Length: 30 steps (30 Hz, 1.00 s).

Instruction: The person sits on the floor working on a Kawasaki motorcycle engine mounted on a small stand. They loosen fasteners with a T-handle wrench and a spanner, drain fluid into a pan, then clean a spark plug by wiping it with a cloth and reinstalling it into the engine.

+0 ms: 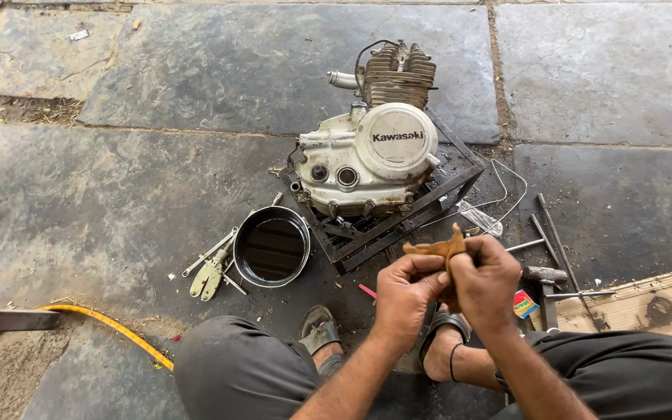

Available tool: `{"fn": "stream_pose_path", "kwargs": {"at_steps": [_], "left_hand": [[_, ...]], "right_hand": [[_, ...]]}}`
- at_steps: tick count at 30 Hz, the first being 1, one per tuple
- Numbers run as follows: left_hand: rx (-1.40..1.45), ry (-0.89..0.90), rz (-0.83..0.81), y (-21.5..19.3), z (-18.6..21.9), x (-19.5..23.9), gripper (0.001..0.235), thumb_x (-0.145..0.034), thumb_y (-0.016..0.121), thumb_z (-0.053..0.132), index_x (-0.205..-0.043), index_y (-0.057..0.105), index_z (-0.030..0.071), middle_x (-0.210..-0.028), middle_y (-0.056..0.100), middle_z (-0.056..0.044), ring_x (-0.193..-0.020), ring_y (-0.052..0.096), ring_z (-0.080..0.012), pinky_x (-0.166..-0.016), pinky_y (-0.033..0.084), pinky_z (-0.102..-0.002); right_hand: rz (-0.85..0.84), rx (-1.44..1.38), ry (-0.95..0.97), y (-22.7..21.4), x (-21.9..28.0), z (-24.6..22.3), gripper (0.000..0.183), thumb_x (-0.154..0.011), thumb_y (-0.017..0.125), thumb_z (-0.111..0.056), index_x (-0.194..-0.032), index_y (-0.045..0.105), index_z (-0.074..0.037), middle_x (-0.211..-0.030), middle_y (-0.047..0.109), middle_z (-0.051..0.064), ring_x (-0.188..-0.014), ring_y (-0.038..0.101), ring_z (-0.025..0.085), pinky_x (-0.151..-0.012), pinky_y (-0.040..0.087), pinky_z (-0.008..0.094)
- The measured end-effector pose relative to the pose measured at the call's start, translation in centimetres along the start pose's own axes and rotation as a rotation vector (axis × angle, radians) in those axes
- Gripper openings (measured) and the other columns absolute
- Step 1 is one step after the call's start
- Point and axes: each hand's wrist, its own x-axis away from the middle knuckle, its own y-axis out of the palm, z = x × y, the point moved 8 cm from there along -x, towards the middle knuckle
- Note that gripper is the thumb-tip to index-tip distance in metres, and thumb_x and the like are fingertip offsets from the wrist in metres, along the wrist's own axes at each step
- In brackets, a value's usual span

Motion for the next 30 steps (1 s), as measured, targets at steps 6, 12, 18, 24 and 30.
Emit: {"fn": "stream_pose_path", "kwargs": {"at_steps": [6,12,18,24,30], "left_hand": [[0.028,0.148,0.034,-1.1,3.0,-1.4,0.021,-0.088,0.074,-0.007,-0.108,0.072,-0.001,-0.104,0.076,-0.009,-0.096,0.072,-0.0148,-0.089,0.062,-0.027],[0.053,0.209,-0.036,-1.0,4.5,-1.1,0.033,-0.088,0.073,-0.011,-0.118,0.067,0.000,-0.114,0.073,-0.011,-0.107,0.070,-0.0158,-0.095,0.061,-0.028],[-0.020,0.286,-0.048,-0.9,4.4,-1.2,0.036,-0.087,0.073,-0.013,-0.120,0.066,0.000,-0.114,0.073,-0.011,-0.106,0.071,-0.0158,-0.092,0.062,-0.027],[-0.137,0.331,-0.088,-0.2,4.8,-0.7,0.034,-0.090,0.071,-0.013,-0.121,0.066,0.000,-0.114,0.073,-0.012,-0.106,0.072,-0.0150,-0.093,0.062,-0.028],[-0.450,0.406,-0.129,1.8,5.9,1.2,0.023,-0.092,0.072,-0.008,-0.113,0.070,0.000,-0.110,0.076,-0.011,-0.104,0.076,-0.0155,-0.090,0.065,-0.028]], "right_hand": [[0.107,-0.759,0.363,-1.5,-1.7,4.0,0.015,-0.093,0.053,0.002,-0.098,0.068,-0.001,-0.092,0.071,0.007,-0.077,0.069,0.013,-0.074,0.060,0.027],[-0.094,-0.596,0.254,-0.5,-0.7,2.0,0.015,-0.098,0.056,0.000,-0.104,0.070,0.000,-0.092,0.073,0.008,-0.077,0.069,0.013,-0.071,0.059,0.027],[-0.218,-0.285,0.168,0.4,-0.7,0.5,0.017,-0.098,0.061,-0.002,-0.110,0.072,0.004,-0.093,0.075,0.009,-0.080,0.069,0.010,-0.070,0.057,0.025],[-0.339,-0.055,0.029,1.0,-0.7,-3.7,0.025,-0.091,0.063,-0.004,-0.114,0.071,0.001,-0.092,0.074,0.006,-0.080,0.069,0.008,-0.070,0.058,0.025],[-0.285,0.334,-0.180,0.5,-0.5,-2.9,0.012,-0.085,0.063,-0.003,-0.093,0.068,0.002,-0.076,0.068,0.009,-0.064,0.062,0.010,-0.057,0.051,0.029]]}}
